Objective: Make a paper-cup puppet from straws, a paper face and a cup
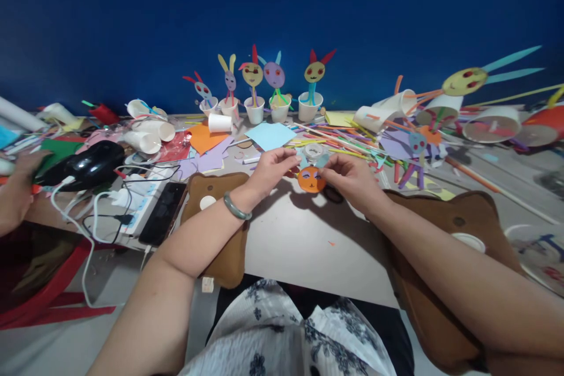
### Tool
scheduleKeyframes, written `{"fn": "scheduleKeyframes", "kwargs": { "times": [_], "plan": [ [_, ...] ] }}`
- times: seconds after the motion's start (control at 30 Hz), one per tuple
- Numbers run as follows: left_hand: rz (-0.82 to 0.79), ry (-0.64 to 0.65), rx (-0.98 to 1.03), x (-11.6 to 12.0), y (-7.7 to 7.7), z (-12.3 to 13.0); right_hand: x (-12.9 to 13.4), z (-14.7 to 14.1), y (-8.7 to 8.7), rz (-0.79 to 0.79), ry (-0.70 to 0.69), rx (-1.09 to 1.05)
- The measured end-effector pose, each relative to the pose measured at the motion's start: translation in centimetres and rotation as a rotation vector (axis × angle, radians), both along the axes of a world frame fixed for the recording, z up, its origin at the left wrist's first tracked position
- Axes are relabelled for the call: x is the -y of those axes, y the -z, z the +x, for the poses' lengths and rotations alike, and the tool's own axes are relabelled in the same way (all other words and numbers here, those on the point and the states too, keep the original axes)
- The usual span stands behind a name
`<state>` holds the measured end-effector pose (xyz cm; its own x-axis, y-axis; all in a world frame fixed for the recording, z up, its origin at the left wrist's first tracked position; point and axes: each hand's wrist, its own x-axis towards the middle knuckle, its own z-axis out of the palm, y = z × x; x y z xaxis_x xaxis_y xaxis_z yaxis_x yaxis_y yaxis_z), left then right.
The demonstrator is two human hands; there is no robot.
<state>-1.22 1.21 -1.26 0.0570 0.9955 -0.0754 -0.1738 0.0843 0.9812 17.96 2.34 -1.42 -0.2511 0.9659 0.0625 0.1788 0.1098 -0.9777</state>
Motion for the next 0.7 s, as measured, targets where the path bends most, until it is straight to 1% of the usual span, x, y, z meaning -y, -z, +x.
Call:
{"fn": "scheduleKeyframes", "kwargs": {
  "times": [0.27, 0.37, 0.47, 0.57, 0.7],
  "plan": [
    [0.039, -0.024, 0.011, 0.34, 0.06, 0.44, 0.15, -0.04, -0.27, -0.018, -0.014, 0.006],
    [0.021, -0.027, 0.006, 0.38, -0.06, 0.49, 0.16, -0.03, -0.27, -0.016, -0.007, 0.0],
    [-0.01, 0.025, -0.012, 0.43, -0.18, 0.53, 0.13, 0.0, -0.3, -0.008, -0.009, -0.008],
    [0.003, 0.099, -0.059, 0.51, -0.08, 0.54, 0.1, 0.03, -0.37, 0.0, -0.015, -0.01],
    [0.047, 0.119, -0.101, 0.54, 0.27, 0.48, 0.05, 0.07, -0.37, -0.004, -0.017, -0.011]
  ]
}}
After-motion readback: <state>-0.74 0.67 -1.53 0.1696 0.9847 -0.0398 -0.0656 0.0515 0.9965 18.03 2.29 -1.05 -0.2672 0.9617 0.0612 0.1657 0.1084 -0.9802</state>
